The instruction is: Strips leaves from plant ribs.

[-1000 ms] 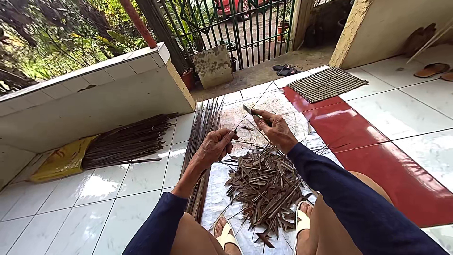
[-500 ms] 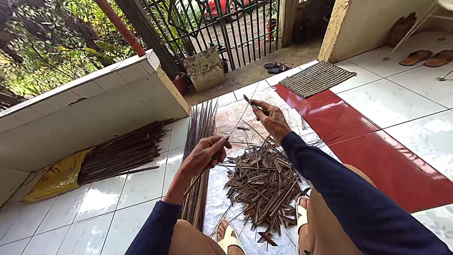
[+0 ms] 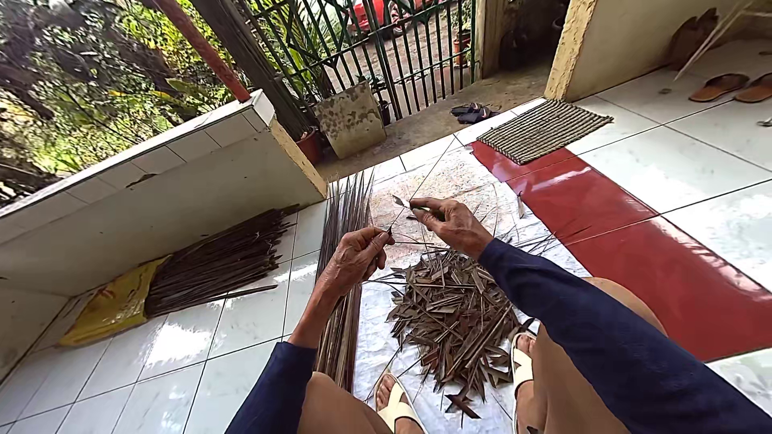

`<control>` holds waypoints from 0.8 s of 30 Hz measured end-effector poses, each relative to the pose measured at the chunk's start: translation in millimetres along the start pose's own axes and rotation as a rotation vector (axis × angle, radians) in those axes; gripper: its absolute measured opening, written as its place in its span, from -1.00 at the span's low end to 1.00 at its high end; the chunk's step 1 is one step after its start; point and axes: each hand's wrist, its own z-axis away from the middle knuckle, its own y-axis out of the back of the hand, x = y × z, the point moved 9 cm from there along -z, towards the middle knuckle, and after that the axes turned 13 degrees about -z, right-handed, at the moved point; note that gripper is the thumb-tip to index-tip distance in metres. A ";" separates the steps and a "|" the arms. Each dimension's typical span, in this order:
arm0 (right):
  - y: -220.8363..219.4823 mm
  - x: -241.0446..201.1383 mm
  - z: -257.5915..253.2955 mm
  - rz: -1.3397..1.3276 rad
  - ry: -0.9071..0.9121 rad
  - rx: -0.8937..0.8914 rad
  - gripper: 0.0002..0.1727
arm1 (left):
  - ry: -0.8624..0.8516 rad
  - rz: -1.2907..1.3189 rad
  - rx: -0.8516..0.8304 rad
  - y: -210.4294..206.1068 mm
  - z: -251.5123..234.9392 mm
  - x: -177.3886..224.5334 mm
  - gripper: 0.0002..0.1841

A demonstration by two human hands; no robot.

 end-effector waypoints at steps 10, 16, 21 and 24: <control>11.9 6.4 -6.3 -0.031 -0.033 0.090 -0.61 | -0.033 -0.001 -0.021 1.1 2.0 1.5 -0.68; 15.4 15.9 -12.5 -0.116 -0.070 0.121 -0.61 | -0.021 0.013 -0.031 1.7 3.9 -0.5 -0.67; 19.1 17.6 -18.1 -0.219 -0.071 0.137 -0.62 | -0.015 0.013 -0.039 1.6 6.2 0.0 -0.67; 18.9 19.1 -19.4 -0.250 -0.095 0.146 -0.62 | -0.007 0.019 -0.043 1.6 7.1 -0.8 -0.66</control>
